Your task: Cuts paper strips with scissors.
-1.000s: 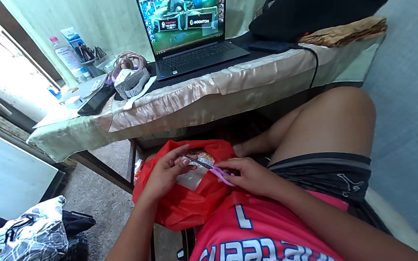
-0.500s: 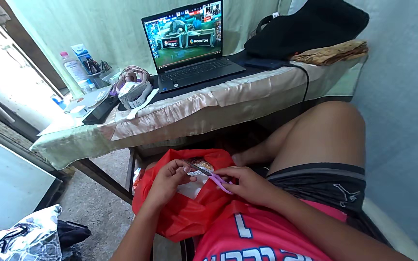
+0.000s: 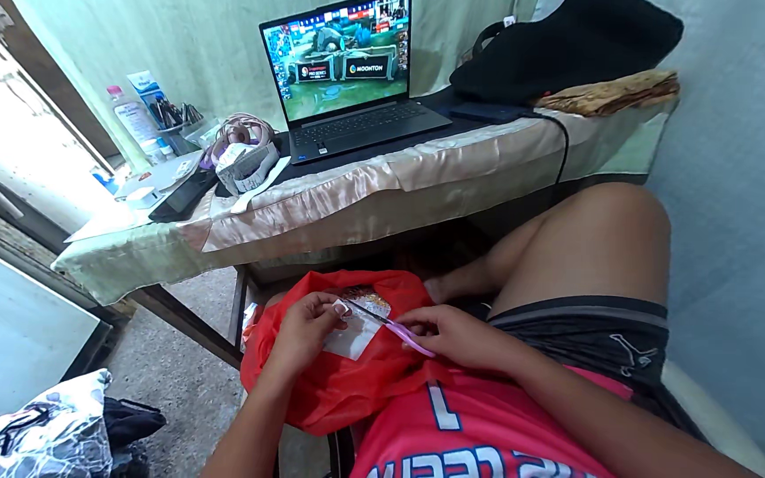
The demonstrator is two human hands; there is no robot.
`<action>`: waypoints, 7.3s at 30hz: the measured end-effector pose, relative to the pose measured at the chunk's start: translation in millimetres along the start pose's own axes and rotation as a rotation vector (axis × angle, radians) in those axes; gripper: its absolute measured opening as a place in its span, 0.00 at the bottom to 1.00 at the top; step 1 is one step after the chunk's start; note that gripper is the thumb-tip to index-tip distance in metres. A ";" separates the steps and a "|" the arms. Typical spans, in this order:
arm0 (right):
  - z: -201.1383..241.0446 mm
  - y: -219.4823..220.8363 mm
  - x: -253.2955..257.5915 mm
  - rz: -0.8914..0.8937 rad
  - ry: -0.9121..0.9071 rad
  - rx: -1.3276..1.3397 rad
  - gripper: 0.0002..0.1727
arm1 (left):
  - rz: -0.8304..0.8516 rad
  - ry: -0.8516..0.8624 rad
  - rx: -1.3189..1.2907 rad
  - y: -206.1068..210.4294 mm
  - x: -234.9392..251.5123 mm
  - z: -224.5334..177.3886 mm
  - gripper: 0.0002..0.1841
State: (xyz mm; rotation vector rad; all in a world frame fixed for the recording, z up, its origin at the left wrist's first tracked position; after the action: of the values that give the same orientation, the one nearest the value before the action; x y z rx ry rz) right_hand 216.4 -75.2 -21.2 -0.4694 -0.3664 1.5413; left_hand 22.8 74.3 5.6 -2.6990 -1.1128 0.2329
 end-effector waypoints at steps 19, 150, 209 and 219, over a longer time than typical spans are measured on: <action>3.6 0.4 -0.1 -0.073 -0.046 0.062 0.19 | -0.006 0.061 0.004 0.7 1.1 -3.4 0.10; 11.0 6.3 0.0 -0.084 -0.147 0.070 0.24 | -0.016 -0.048 -0.636 11.3 5.5 4.2 0.07; 9.6 -1.5 -1.7 -0.159 -0.202 -0.084 0.24 | 0.028 -0.088 -0.568 11.0 5.7 5.8 0.06; 10.1 -2.9 -1.4 -0.155 -0.205 -0.090 0.24 | 0.017 -0.092 -0.554 11.3 5.7 6.1 0.06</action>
State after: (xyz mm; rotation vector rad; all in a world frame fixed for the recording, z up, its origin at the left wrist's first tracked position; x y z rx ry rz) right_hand 213.8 -76.0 -11.0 -0.3442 -0.6190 1.4295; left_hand 33.0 71.4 -3.5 -3.2043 -1.3460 0.0525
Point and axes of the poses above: each hand's wrist, its own x-axis towards the middle knuckle, its own y-axis out of the palm, z = x × y, the point moved 6 cm from there along x, towards the middle knuckle, and after that the axes turned 3 degrees about -y, right-handed, at the moved point
